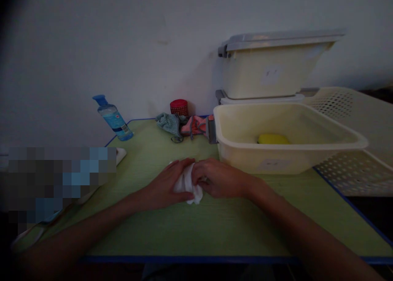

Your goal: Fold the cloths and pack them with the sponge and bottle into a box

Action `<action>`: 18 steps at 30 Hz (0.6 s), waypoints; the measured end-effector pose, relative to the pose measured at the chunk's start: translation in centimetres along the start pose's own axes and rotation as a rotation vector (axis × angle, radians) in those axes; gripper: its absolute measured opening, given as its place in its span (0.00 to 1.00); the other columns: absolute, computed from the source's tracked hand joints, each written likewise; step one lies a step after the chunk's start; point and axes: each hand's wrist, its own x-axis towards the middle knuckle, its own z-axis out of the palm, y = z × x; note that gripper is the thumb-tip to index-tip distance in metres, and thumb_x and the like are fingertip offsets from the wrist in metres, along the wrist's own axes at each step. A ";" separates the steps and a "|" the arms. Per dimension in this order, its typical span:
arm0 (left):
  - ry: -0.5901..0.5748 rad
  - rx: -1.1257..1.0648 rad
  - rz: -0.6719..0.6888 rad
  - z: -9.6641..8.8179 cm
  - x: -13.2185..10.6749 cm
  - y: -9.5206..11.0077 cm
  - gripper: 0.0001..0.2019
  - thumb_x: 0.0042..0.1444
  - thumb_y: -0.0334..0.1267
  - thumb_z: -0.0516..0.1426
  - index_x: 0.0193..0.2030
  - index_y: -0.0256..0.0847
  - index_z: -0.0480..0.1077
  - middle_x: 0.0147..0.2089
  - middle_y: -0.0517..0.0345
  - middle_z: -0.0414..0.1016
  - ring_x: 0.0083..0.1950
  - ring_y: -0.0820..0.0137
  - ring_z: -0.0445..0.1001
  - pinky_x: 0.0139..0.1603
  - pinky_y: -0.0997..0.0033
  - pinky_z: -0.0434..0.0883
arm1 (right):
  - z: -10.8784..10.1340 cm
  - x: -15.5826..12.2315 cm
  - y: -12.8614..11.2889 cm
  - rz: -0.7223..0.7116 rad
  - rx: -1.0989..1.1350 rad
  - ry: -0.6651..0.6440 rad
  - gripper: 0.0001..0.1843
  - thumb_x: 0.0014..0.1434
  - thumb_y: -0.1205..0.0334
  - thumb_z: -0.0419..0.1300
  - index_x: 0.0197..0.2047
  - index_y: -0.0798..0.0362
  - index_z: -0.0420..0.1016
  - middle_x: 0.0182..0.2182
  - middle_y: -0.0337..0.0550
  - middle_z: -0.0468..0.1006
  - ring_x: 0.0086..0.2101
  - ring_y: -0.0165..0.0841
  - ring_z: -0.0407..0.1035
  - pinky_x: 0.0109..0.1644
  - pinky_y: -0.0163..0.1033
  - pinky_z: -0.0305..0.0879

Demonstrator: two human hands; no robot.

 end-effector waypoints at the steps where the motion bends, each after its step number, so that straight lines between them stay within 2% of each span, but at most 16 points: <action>1: 0.000 0.000 -0.001 0.0 0.0 0.0 0.37 0.46 0.49 0.60 0.60 0.39 0.51 0.61 0.42 0.58 0.62 0.55 0.58 0.62 0.50 0.54 | 0.2 0.1 0.0 -0.001 -0.005 0.036 0.08 0.53 0.76 0.55 0.31 0.57 0.74 0.32 0.43 0.75 0.36 0.31 0.69 0.42 0.36 0.63; 6: 0.009 -0.002 0.036 0.1 0.0 -0.1 0.33 0.46 0.48 0.60 0.57 0.40 0.55 0.59 0.44 0.61 0.60 0.55 0.60 0.61 0.51 0.55 | 1.4 0.7 0.1 -0.058 -0.003 0.185 0.06 0.56 0.72 0.54 0.29 0.59 0.72 0.31 0.45 0.72 0.34 0.30 0.67 0.38 0.34 0.63; 13: 0.025 -0.087 0.008 0.0 0.0 0.0 0.37 0.44 0.47 0.62 0.59 0.36 0.53 0.59 0.41 0.61 0.60 0.53 0.60 0.61 0.49 0.54 | 2.5 1.1 0.9 -0.046 0.078 0.102 0.04 0.54 0.72 0.57 0.28 0.57 0.70 0.31 0.42 0.71 0.34 0.29 0.67 0.38 0.34 0.61; 16: -0.013 -0.282 -0.031 -0.6 0.1 -0.7 0.38 0.44 0.48 0.62 0.59 0.36 0.53 0.61 0.40 0.58 0.63 0.54 0.56 0.62 0.50 0.52 | 2.4 1.2 0.7 -0.039 0.090 0.087 0.05 0.55 0.73 0.56 0.28 0.57 0.69 0.31 0.42 0.71 0.34 0.29 0.66 0.37 0.33 0.61; 18: -0.003 -0.505 -0.048 -1.2 0.3 -1.6 0.34 0.48 0.48 0.59 0.59 0.37 0.54 0.62 0.42 0.57 0.64 0.58 0.55 0.62 0.55 0.54 | 2.4 1.1 0.6 -0.033 0.091 0.086 0.05 0.55 0.73 0.55 0.29 0.57 0.69 0.31 0.42 0.70 0.33 0.29 0.66 0.36 0.33 0.61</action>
